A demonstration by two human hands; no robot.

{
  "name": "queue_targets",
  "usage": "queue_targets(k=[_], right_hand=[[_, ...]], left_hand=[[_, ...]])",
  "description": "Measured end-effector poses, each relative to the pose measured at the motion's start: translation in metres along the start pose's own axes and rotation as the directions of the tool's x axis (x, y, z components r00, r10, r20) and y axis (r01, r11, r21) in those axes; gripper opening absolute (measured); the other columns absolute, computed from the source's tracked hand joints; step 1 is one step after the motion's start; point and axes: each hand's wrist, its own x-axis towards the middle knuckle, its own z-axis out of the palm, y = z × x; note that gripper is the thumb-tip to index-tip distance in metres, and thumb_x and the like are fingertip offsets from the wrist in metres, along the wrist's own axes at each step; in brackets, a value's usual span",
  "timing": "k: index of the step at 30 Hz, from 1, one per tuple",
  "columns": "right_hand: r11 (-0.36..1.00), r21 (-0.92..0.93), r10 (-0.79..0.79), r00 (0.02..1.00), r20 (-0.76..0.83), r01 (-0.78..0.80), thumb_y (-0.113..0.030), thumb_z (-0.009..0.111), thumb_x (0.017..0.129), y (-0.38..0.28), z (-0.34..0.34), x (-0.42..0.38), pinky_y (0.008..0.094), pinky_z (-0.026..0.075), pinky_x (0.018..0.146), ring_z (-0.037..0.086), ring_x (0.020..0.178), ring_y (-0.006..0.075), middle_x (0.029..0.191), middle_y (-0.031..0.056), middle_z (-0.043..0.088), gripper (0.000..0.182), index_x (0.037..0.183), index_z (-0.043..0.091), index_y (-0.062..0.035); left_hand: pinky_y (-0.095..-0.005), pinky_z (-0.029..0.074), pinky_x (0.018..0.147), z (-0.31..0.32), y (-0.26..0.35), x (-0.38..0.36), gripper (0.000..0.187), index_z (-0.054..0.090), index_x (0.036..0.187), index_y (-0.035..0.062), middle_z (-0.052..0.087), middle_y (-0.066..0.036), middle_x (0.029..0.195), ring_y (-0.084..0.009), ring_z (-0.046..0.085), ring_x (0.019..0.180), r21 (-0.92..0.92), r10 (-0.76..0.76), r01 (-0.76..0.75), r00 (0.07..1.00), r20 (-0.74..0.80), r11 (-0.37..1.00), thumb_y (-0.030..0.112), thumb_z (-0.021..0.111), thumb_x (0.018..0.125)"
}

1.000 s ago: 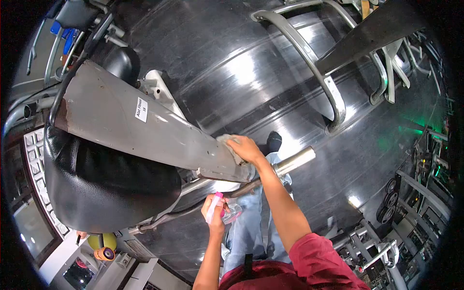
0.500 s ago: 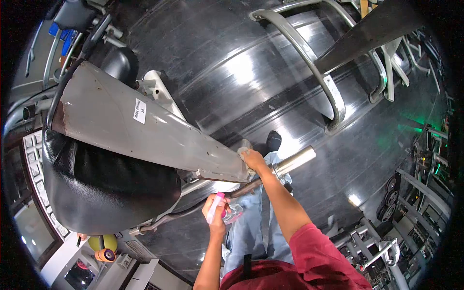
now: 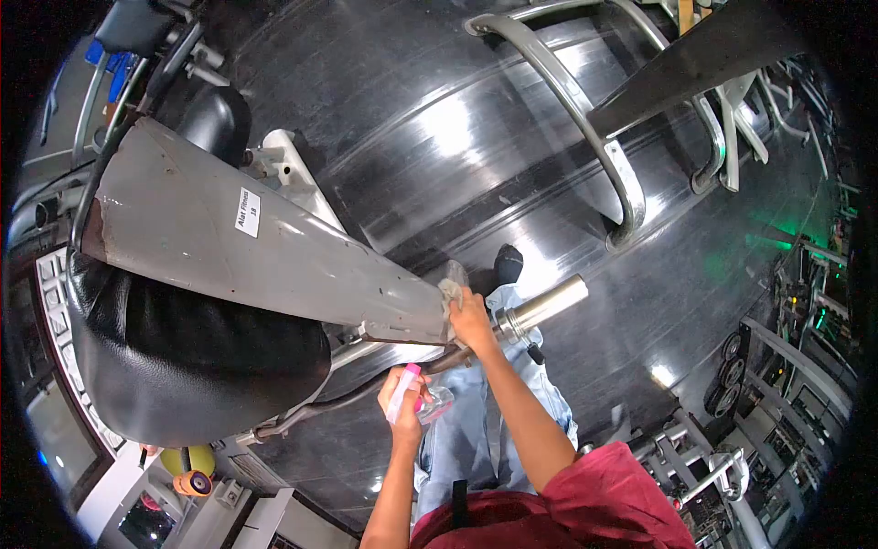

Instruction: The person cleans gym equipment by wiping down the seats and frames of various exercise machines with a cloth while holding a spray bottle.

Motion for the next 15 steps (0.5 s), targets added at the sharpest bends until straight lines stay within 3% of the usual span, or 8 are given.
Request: queue_targets(k=[1,2,3,5,8,11,13,15], right_hand=[[0.987,-0.161,-0.007,0.991,0.135,0.029,-0.021,0.047,0.094,0.046,0.026,0.020,0.0509,0.041,0.097,0.050,0.111,0.0497,0.117,0.0306,0.051,0.041,0.129,0.051,-0.0004],[0.947,-0.313,0.010,0.964,0.266,0.077,-0.021,0.047,0.093,0.048,0.027,0.027,0.0515,0.041,0.098,0.050,0.111,0.0508,0.123,0.0309,0.049,0.043,0.132,0.048,-0.0008],[0.946,-0.313,0.008,0.964,0.264,0.078,-0.021,0.047,0.093,0.050,0.028,0.031,0.0515,0.041,0.098,0.050,0.111,0.0508,0.123,0.0309,0.049,0.043,0.132,0.048,-0.0008],[0.940,-0.253,0.293,0.918,0.268,-0.227,-0.037,0.051,0.092,0.034,0.023,0.041,0.0583,0.038,0.100,0.042,0.126,0.0501,0.134,0.0345,0.046,0.058,0.137,0.041,-0.0023],[0.917,-0.189,0.382,0.908,0.170,-0.351,-0.038,0.051,0.092,-0.009,0.002,0.023,0.0552,0.039,0.101,0.045,0.123,0.0504,0.131,0.0366,0.048,0.057,0.135,0.044,-0.0016],[0.935,-0.042,0.354,0.915,0.196,-0.353,-0.036,0.048,0.094,-0.064,-0.039,-0.009,0.0506,0.037,0.106,0.047,0.121,0.0533,0.130,0.0355,0.050,0.056,0.132,0.046,0.0040],[0.954,0.115,0.248,0.945,0.214,-0.277,-0.034,0.051,0.094,-0.077,-0.047,-0.022,0.0488,0.038,0.104,0.050,0.121,0.0496,0.135,0.0350,0.047,0.057,0.136,0.043,0.0043],[0.927,0.293,0.186,0.966,0.179,-0.233,-0.032,0.055,0.095,-0.114,-0.062,-0.045,0.0390,0.039,0.103,0.053,0.125,0.0346,0.133,0.0261,0.055,0.057,0.137,0.044,0.0046]], left_hand=[[-0.0265,0.044,0.058,0.001,0.000,0.001,0.022,0.057,0.087,-0.0007,0.064,-0.012,0.083,-0.0128,0.055,0.060,-0.002,0.003,-0.003,1.000,0.003,1.000,0.021,0.057,0.087],[-0.0264,0.044,0.058,0.001,0.001,0.002,0.022,0.057,0.087,-0.0005,0.065,-0.012,0.082,-0.0128,0.055,0.059,-0.003,0.009,-0.009,1.000,0.005,1.000,0.021,0.057,0.087],[-0.0262,0.044,0.057,0.001,0.001,0.002,0.022,0.057,0.087,-0.0004,0.065,-0.012,0.082,-0.0127,0.055,0.059,-0.005,0.014,-0.014,1.000,0.005,1.000,0.021,0.057,0.087],[-0.0260,0.044,0.057,0.000,0.003,0.000,0.022,0.057,0.086,-0.0003,0.065,-0.012,0.082,-0.0126,0.055,0.059,0.005,0.018,-0.018,1.000,0.003,1.000,0.021,0.057,0.087],[-0.0258,0.043,0.056,0.000,0.008,0.000,0.021,0.057,0.086,0.0001,0.065,-0.011,0.082,-0.0123,0.055,0.058,-0.006,0.034,-0.034,0.999,0.003,0.999,0.021,0.057,0.087],[-0.0256,0.043,0.055,0.000,0.018,-0.005,0.021,0.057,0.086,0.0004,0.065,-0.011,0.081,-0.0118,0.054,0.057,-0.018,0.082,-0.082,0.997,-0.005,0.996,0.022,0.057,0.087],[-0.0281,0.045,0.056,-0.003,0.019,-0.006,0.030,0.055,0.088,0.0026,0.064,-0.012,0.081,-0.0150,0.056,0.057,0.033,0.063,-0.063,0.998,-0.006,0.997,0.032,0.059,0.087],[-0.0280,0.045,0.056,-0.004,0.026,-0.009,0.032,0.055,0.089,0.0022,0.065,-0.012,0.081,-0.0149,0.056,0.057,0.009,0.110,-0.110,0.994,-0.004,0.994,0.034,0.059,0.088]])
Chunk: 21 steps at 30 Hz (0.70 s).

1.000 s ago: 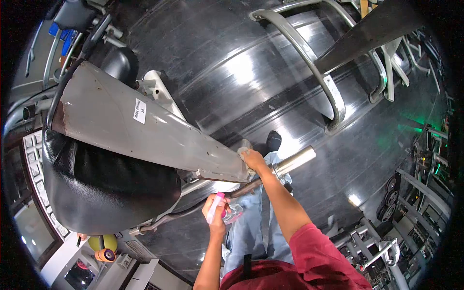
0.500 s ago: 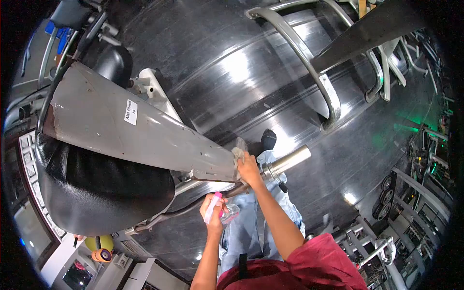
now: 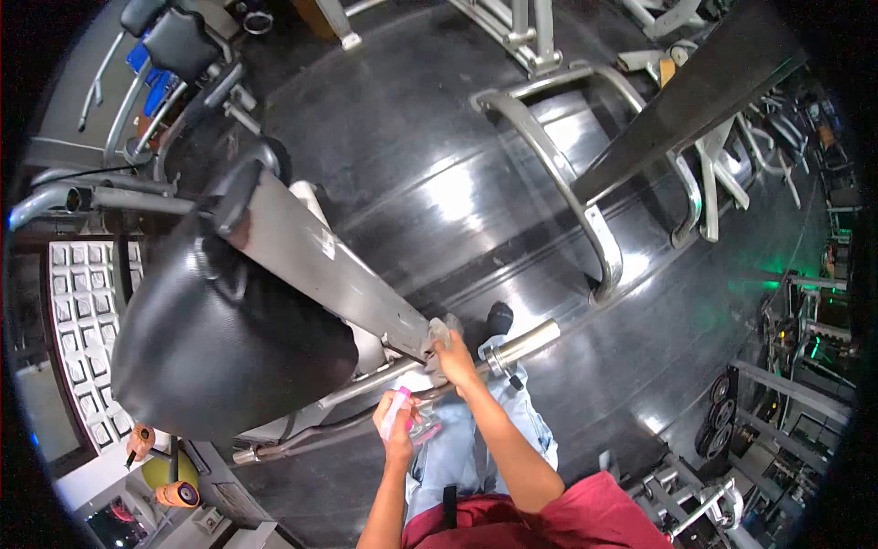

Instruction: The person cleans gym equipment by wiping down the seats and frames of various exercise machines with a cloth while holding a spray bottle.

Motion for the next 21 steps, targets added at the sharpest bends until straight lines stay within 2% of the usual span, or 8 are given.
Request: queue_targets(k=[5,9,11,13,14,16,18,21], right_hand=[[0.876,0.469,-0.242,0.943,0.227,0.112,-0.028,0.057,0.095,-0.030,-0.013,-0.033,0.0287,0.041,0.097,0.056,0.111,0.0163,0.122,0.0087,0.063,0.046,0.133,0.053,-0.0027],[0.757,0.642,-0.173,0.908,0.381,-0.125,-0.028,0.054,0.097,-0.035,-0.057,-0.071,0.0309,0.042,0.102,0.055,0.120,0.0165,0.131,0.0063,0.059,0.042,0.131,0.055,-0.0026],[0.726,0.665,-0.161,0.898,0.409,-0.173,-0.029,0.042,0.102,-0.043,-0.086,-0.099,0.0360,0.047,0.103,0.060,0.117,0.0225,0.132,0.0101,0.059,0.043,0.136,0.050,-0.0027],[0.689,0.695,-0.127,0.911,0.393,-0.204,-0.037,0.045,0.101,-0.045,-0.114,-0.120,0.0375,0.049,0.098,0.060,0.116,0.0221,0.134,0.0087,0.057,0.051,0.140,0.046,-0.0044],[0.678,0.715,-0.105,0.941,0.323,-0.170,-0.041,0.041,0.101,-0.038,-0.125,-0.128,0.0406,0.049,0.100,0.059,0.119,0.0243,0.135,0.0104,0.057,0.053,0.140,0.047,-0.0056],[0.631,0.775,-0.287,0.918,0.272,-0.033,-0.042,0.039,0.101,-0.031,-0.145,-0.132,0.0439,0.048,0.102,0.058,0.121,0.0257,0.137,0.0103,0.056,0.053,0.140,0.047,-0.0074],[0.591,0.800,-0.234,0.927,0.292,-0.103,-0.040,0.041,0.101,-0.044,-0.165,-0.150,0.0456,0.047,0.103,0.058,0.121,0.0267,0.138,0.0105,0.055,0.050,0.140,0.048,-0.0089],[0.464,0.884,-0.312,0.925,0.218,-0.052,-0.040,0.045,0.098,-0.055,-0.178,-0.155,0.0454,0.048,0.102,0.059,0.119,0.0291,0.132,0.0099,0.060,0.048,0.135,0.054,-0.0099]], left_hand=[[-0.0276,0.046,0.056,0.001,0.033,-0.010,0.032,0.055,0.092,0.0004,0.065,-0.013,0.081,-0.0147,0.057,0.057,-0.022,0.108,-0.108,0.994,0.026,0.994,0.031,0.060,0.089],[-0.0270,0.047,0.054,0.000,0.062,-0.011,0.026,0.058,0.093,-0.0012,0.066,-0.013,0.082,-0.0136,0.058,0.058,-0.094,0.153,-0.146,0.986,0.072,0.985,0.025,0.058,0.088],[-0.0265,0.046,0.053,0.005,0.086,-0.009,0.024,0.059,0.090,-0.0006,0.066,-0.011,0.080,-0.0119,0.057,0.057,-0.122,0.192,-0.178,0.974,0.121,0.977,0.023,0.058,0.089],[-0.0254,0.046,0.052,0.009,0.103,-0.006,0.022,0.060,0.090,0.0001,0.064,-0.009,0.080,-0.0112,0.056,0.057,-0.188,0.169,-0.134,0.969,0.181,0.973,0.022,0.059,0.090],[-0.0251,0.046,0.052,0.011,0.112,-0.006,0.021,0.060,0.090,0.0003,0.064,-0.008,0.081,-0.0109,0.056,0.057,-0.202,0.167,-0.125,0.963,0.211,0.972,0.022,0.059,0.090],[-0.0250,0.047,0.052,0.020,0.134,-0.008,0.020,0.062,0.089,0.0005,0.065,-0.008,0.080,-0.0104,0.057,0.058,-0.227,0.202,-0.148,0.950,0.240,0.963,0.021,0.060,0.089],[-0.0252,0.047,0.052,0.024,0.145,-0.011,0.020,0.064,0.088,-0.0002,0.067,-0.007,0.078,-0.0103,0.058,0.058,-0.167,0.243,-0.199,0.920,0.307,0.966,0.019,0.061,0.087],[-0.0257,0.046,0.052,0.029,0.155,-0.016,0.018,0.066,0.087,-0.0015,0.068,-0.008,0.078,-0.0106,0.059,0.057,-0.121,0.293,-0.268,0.899,0.325,0.956,0.016,0.062,0.085]])
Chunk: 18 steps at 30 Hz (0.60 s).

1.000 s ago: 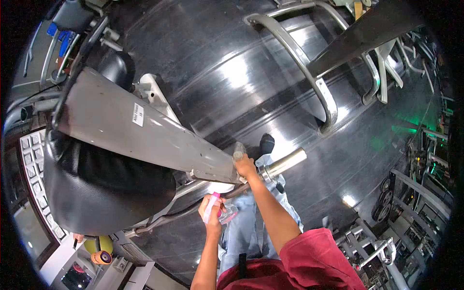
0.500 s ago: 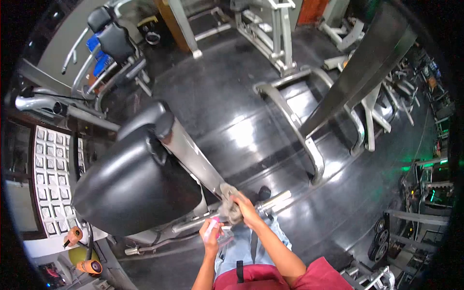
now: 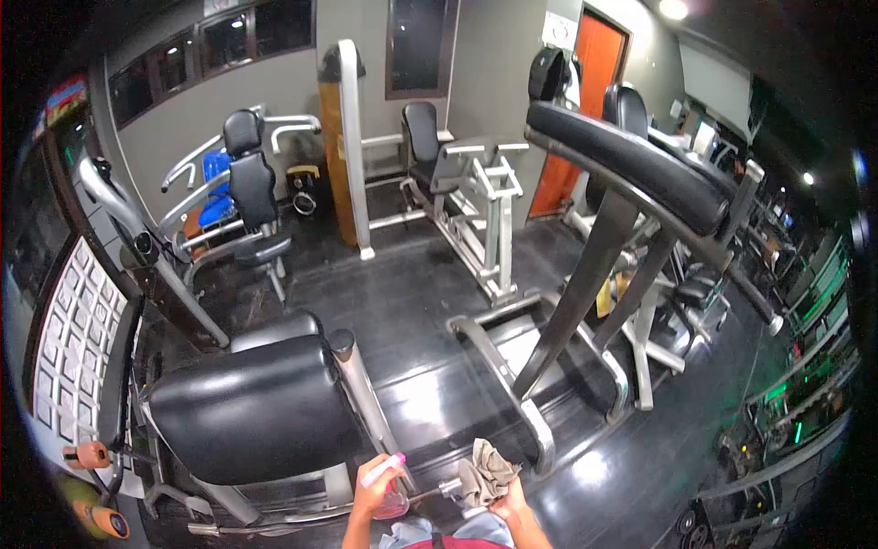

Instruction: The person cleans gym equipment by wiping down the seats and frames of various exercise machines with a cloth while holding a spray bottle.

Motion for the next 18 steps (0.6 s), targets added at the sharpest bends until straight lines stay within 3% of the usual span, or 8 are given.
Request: queue_targets(k=[1,3,7,9,11,12,16,18], right_hand=[[1.000,-0.013,-0.028,1.000,-0.013,0.028,-0.041,0.047,0.097,-0.005,-0.001,0.000,0.0458,0.048,0.101,0.060,0.118,0.0295,0.130,0.0093,0.061,0.048,0.133,0.055,-0.0102],[0.994,0.074,0.077,0.994,0.074,-0.083,-0.046,0.050,0.095,-0.025,0.007,-0.003,0.0469,0.048,0.099,0.061,0.115,0.0295,0.127,0.0081,0.063,0.049,0.129,0.059,-0.0109],[0.992,0.070,0.090,0.979,0.182,-0.104,-0.048,0.054,0.092,-0.055,0.010,-0.015,0.0517,0.047,0.097,0.060,0.114,0.0307,0.126,0.0068,0.063,0.051,0.128,0.060,-0.0121],[0.985,0.113,0.105,0.972,0.210,-0.131,-0.042,0.060,0.090,-0.073,0.006,-0.027,0.0523,0.048,0.096,0.060,0.114,0.0307,0.126,0.0079,0.063,0.049,0.129,0.059,-0.0124],[0.998,-0.007,0.065,0.988,0.138,-0.065,-0.038,0.065,0.086,-0.088,-0.011,-0.041,0.0484,0.049,0.096,0.061,0.114,0.0296,0.121,0.0086,0.065,0.045,0.124,0.062,-0.0134],[0.996,0.025,0.083,0.987,0.138,-0.087,-0.030,0.068,0.083,-0.097,-0.023,-0.044,0.0478,0.051,0.095,0.062,0.112,0.0296,0.121,0.0088,0.065,0.044,0.123,0.061,-0.0127],[0.985,-0.135,0.134,0.975,0.178,-0.111,-0.009,0.062,0.082,-0.128,-0.086,-0.058,0.0458,0.055,0.092,0.064,0.108,0.0299,0.118,0.0135,0.065,0.044,0.126,0.055,-0.0044],[0.982,-0.137,0.152,0.972,0.178,-0.129,-0.007,0.061,0.082,-0.141,-0.114,-0.066,0.0448,0.055,0.092,0.064,0.109,0.0301,0.119,0.0146,0.065,0.045,0.126,0.054,-0.0036]], left_hand=[[-0.0260,0.046,0.052,0.004,0.004,-0.002,0.018,0.066,0.087,-0.0019,0.068,-0.008,0.078,-0.0108,0.059,0.057,0.029,0.028,-0.028,1.000,0.014,0.999,0.015,0.062,0.085],[-0.0262,0.045,0.051,0.019,0.020,-0.008,0.017,0.065,0.086,-0.0021,0.068,-0.008,0.078,-0.0110,0.059,0.056,0.056,0.071,-0.070,0.997,-0.010,0.996,0.015,0.062,0.084],[-0.0264,0.045,0.050,0.048,0.026,-0.016,0.017,0.065,0.085,-0.0025,0.067,-0.009,0.077,-0.0122,0.057,0.051,0.033,0.030,-0.029,0.999,-0.025,0.999,0.014,0.062,0.083],[-0.0270,0.046,0.050,0.069,0.022,-0.019,0.017,0.064,0.084,-0.0024,0.066,-0.009,0.075,-0.0127,0.057,0.051,0.017,0.038,-0.037,0.999,-0.030,0.999,0.014,0.061,0.083],[-0.0273,0.046,0.049,0.092,0.019,-0.026,0.019,0.064,0.084,-0.0024,0.066,-0.009,0.075,-0.0133,0.057,0.051,0.030,0.016,-0.014,0.998,-0.054,0.999,0.016,0.060,0.084],[-0.0271,0.046,0.049,0.105,0.019,-0.029,0.020,0.064,0.085,-0.0024,0.066,-0.009,0.076,-0.0136,0.057,0.051,-0.016,0.026,-0.027,0.998,-0.056,1.000,0.017,0.060,0.084],[-0.0275,0.046,0.052,0.153,0.006,-0.039,0.023,0.064,0.088,-0.0033,0.065,-0.009,0.080,-0.0148,0.057,0.054,-0.044,0.044,-0.048,0.996,-0.083,0.998,0.019,0.058,0.085],[-0.0289,0.047,0.052,0.173,-0.003,-0.042,0.022,0.062,0.088,-0.0017,0.065,-0.012,0.080,-0.0162,0.058,0.055,-0.006,0.087,-0.087,0.995,-0.043,0.996,0.020,0.055,0.086]])
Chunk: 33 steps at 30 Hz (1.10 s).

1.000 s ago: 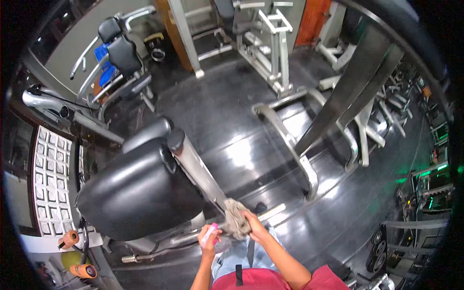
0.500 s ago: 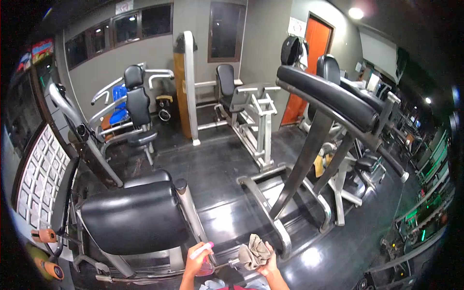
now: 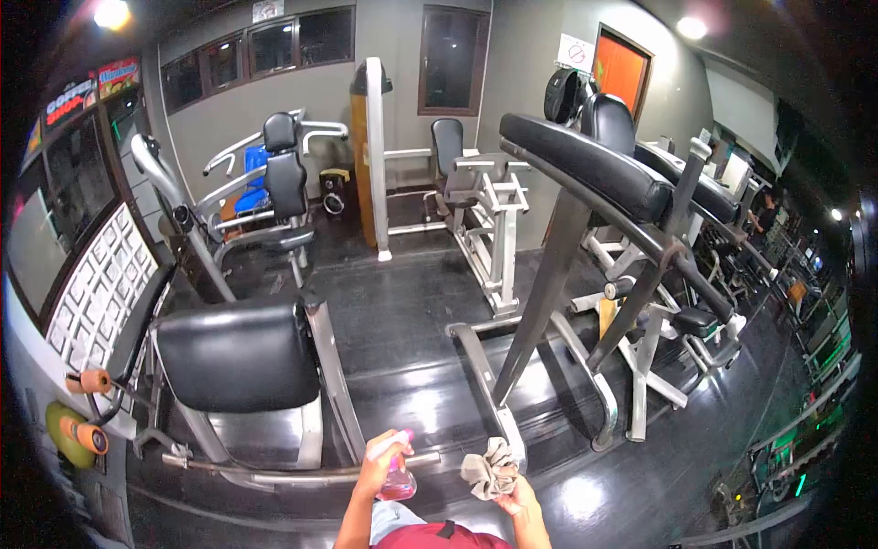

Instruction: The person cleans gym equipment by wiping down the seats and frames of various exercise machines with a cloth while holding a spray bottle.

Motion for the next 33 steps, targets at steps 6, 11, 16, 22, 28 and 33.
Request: queue_targets(k=[6,11,16,22,28,33], right_hand=[[0.996,-0.049,-0.068,0.998,0.010,0.068,0.000,0.056,0.075,-0.021,-0.028,-0.031,0.0396,0.055,0.093,0.059,0.117,0.0303,0.139,0.0141,0.052,0.080,0.151,0.032,-0.0092],[0.989,-0.044,-0.141,0.990,-0.025,0.139,-0.007,0.054,0.079,-0.039,-0.027,-0.030,0.0422,0.054,0.092,0.060,0.115,0.0304,0.137,0.0130,0.054,0.069,0.146,0.039,-0.0081],[0.992,-0.054,-0.117,0.986,-0.117,0.112,-0.012,0.054,0.080,-0.054,-0.040,-0.006,0.0452,0.053,0.095,0.058,0.119,0.0351,0.136,0.0171,0.054,0.064,0.143,0.042,-0.0072],[0.999,-0.026,0.038,0.999,-0.008,-0.038,-0.013,0.058,0.079,-0.097,-0.023,0.029,0.0466,0.046,0.103,0.055,0.123,0.0330,0.138,0.0180,0.053,0.069,0.146,0.040,-0.0105],[0.979,-0.197,0.042,0.996,-0.082,-0.057,-0.016,0.061,0.079,-0.157,0.019,0.104,0.0478,0.042,0.108,0.053,0.125,0.0327,0.140,0.0167,0.051,0.070,0.145,0.040,-0.0077],[0.952,-0.292,0.038,0.982,-0.184,-0.091,-0.011,0.060,0.080,-0.203,0.063,0.184,0.0491,0.051,0.096,0.059,0.117,0.0312,0.129,0.0115,0.058,0.062,0.140,0.044,-0.0058]], left_hand=[[-0.0281,0.045,0.053,0.051,-0.017,-0.015,0.021,0.063,0.082,-0.0018,0.063,-0.008,0.080,-0.0145,0.057,0.056,-0.108,-0.062,0.061,0.998,-0.002,0.992,0.018,0.058,0.085],[-0.0274,0.045,0.053,0.070,-0.014,-0.006,0.019,0.064,0.082,-0.0015,0.063,-0.007,0.079,-0.0136,0.056,0.055,-0.094,-0.110,0.112,0.994,0.029,0.989,0.017,0.059,0.083],[-0.0270,0.045,0.053,0.071,-0.004,0.025,0.017,0.064,0.083,-0.0020,0.063,-0.008,0.080,-0.0136,0.057,0.056,-0.098,-0.078,0.076,0.997,-0.021,0.992,0.015,0.061,0.081],[-0.0263,0.045,0.052,0.064,-0.021,0.086,0.018,0.064,0.082,-0.0026,0.064,-0.009,0.079,-0.0138,0.057,0.055,-0.117,-0.068,0.060,0.996,-0.061,0.991,0.014,0.059,0.082],[-0.0276,0.044,0.048,0.056,-0.021,0.171,0.024,0.063,0.083,0.0006,0.064,-0.010,0.076,-0.0146,0.056,0.055,-0.119,-0.114,0.099,0.986,-0.124,0.988,0.024,0.058,0.086],[-0.0263,0.045,0.050,0.032,-0.010,0.249,0.021,0.064,0.084,0.0002,0.064,-0.007,0.076,-0.0126,0.056,0.056,-0.190,-0.128,0.102,0.984,-0.127,0.977,0.021,0.059,0.087]])
